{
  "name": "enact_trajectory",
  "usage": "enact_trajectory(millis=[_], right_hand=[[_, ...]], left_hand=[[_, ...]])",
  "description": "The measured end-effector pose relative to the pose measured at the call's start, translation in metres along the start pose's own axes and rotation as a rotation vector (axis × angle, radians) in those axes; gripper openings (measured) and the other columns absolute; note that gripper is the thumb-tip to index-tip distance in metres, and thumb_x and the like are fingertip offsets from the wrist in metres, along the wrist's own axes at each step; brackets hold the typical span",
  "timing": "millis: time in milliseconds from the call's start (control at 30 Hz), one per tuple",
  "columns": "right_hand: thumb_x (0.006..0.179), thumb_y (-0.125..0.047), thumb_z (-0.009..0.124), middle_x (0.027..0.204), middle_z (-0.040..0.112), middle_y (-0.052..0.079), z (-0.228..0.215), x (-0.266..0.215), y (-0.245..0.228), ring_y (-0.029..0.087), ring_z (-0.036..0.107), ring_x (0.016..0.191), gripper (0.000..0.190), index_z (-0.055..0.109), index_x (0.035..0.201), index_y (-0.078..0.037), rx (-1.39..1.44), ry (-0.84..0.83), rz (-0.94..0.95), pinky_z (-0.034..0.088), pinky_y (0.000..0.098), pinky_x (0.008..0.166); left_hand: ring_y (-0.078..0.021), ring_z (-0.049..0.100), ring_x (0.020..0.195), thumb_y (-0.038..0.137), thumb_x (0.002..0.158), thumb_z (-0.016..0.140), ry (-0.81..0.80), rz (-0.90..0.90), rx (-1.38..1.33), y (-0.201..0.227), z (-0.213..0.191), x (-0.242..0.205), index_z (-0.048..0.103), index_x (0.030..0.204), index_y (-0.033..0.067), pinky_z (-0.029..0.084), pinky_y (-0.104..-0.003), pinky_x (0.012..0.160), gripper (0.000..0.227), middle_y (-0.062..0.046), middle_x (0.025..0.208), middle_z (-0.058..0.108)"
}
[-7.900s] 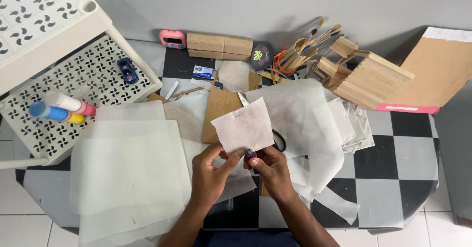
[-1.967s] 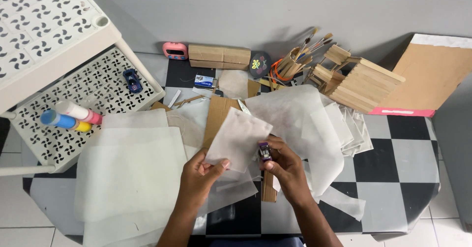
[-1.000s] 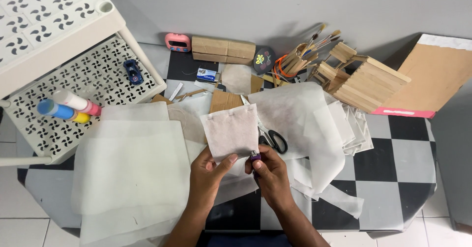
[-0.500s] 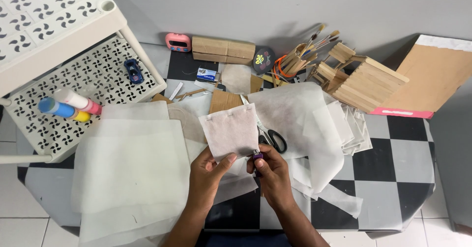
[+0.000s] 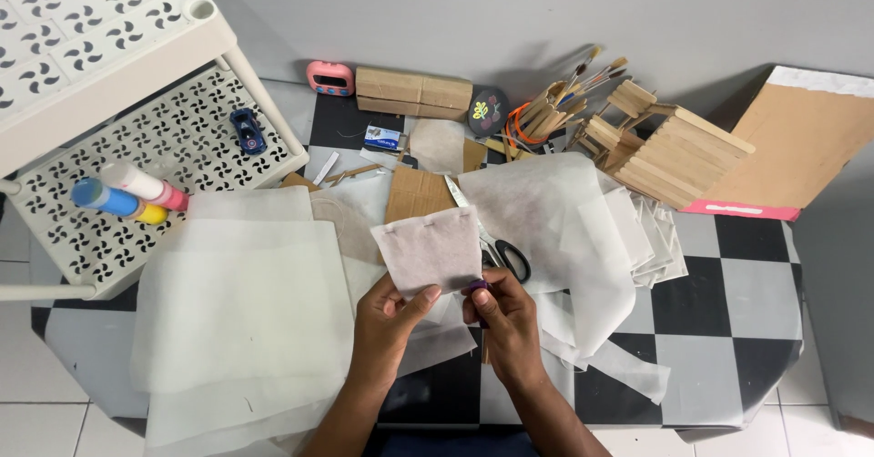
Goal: Trimming white fabric or paper and cardboard pieces using scissors on a crafting table.
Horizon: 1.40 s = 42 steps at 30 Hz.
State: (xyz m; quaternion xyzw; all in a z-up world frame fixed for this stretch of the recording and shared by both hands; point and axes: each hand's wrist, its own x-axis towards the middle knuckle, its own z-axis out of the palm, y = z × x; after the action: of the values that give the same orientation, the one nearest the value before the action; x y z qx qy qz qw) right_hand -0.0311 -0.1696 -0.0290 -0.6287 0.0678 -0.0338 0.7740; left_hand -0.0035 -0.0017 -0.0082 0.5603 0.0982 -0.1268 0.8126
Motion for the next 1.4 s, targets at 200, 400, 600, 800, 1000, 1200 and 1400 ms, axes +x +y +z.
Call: enact_trajectory(millis=[200,400,600,800,1000,1200,1400], right_hand=[[0.098,-0.02,0.066,0.083,0.067,0.008,-0.005,0.005,-0.003,0.014,0.057,0.063,0.015,0.064,0.103,-0.007,-0.083,-0.006,-0.004,0.047,0.0275,0.058],[0.099,-0.031,0.066,0.068,0.058,0.005,-0.003,0.004,-0.003,0.013,0.05,0.063,0.027,0.064,0.105,-0.005,-0.006,-0.072,0.036,0.039,0.0275,0.061],[0.091,-0.039,0.073,0.074,0.066,0.01,0.01,-0.002,-0.005,0.019,0.061,0.07,0.04,0.063,0.103,-0.003,-0.017,-0.19,0.086,0.048,0.032,0.066],[0.086,-0.03,0.08,0.093,0.07,0.009,0.009,-0.005,0.008,0.02,0.065,0.08,0.047,0.068,0.12,0.001,-0.022,-0.193,0.109,0.057,0.0323,0.072],[0.087,-0.033,0.078,0.098,0.072,0.01,0.009,-0.004,0.004,0.019,0.066,0.078,0.052,0.067,0.125,0.001,-0.079,-0.201,0.094,0.058,0.0313,0.072],[0.09,-0.031,0.076,0.096,0.073,0.01,0.008,-0.004,0.009,0.019,0.065,0.076,0.048,0.066,0.124,0.001,-0.05,-0.221,0.072,0.057,0.0313,0.072],[0.09,-0.031,0.075,0.101,0.072,0.012,0.009,-0.003,0.007,0.019,0.063,0.078,0.049,0.066,0.125,0.002,-0.045,-0.236,0.062,0.057,0.0311,0.071]], left_hand=[[-0.0202,0.072,0.112,0.031,0.083,0.074,0.028,0.016,0.128,0.025,-0.005,0.001,0.072,0.124,0.0058,0.056,-0.032,0.095,0.049,-0.008,0.117,0.079],[-0.0151,0.07,0.088,0.022,0.086,0.078,0.037,0.173,0.27,0.033,-0.02,0.005,0.073,0.086,0.0052,0.055,-0.027,0.087,0.017,-0.002,0.084,0.073],[-0.0155,0.069,0.088,0.018,0.085,0.081,0.043,0.157,0.102,0.017,-0.012,0.005,0.07,0.085,0.0056,0.054,-0.028,0.082,0.017,-0.003,0.084,0.071],[-0.0182,0.072,0.094,0.022,0.084,0.08,0.014,0.113,0.084,0.025,0.0,-0.001,0.072,0.086,0.0059,0.058,-0.031,0.085,0.018,-0.004,0.09,0.075],[-0.0183,0.071,0.092,0.022,0.085,0.079,-0.006,0.16,0.099,0.028,0.001,-0.003,0.068,0.082,0.0072,0.059,-0.031,0.083,0.019,-0.003,0.09,0.073],[-0.0183,0.071,0.09,0.02,0.086,0.078,0.004,0.171,0.075,0.026,0.002,-0.004,0.069,0.084,0.0064,0.058,-0.031,0.082,0.016,-0.004,0.09,0.073],[-0.0188,0.071,0.09,0.022,0.085,0.078,0.013,0.16,0.079,0.023,0.0,-0.003,0.069,0.082,0.0065,0.059,-0.032,0.081,0.018,-0.005,0.087,0.074]])
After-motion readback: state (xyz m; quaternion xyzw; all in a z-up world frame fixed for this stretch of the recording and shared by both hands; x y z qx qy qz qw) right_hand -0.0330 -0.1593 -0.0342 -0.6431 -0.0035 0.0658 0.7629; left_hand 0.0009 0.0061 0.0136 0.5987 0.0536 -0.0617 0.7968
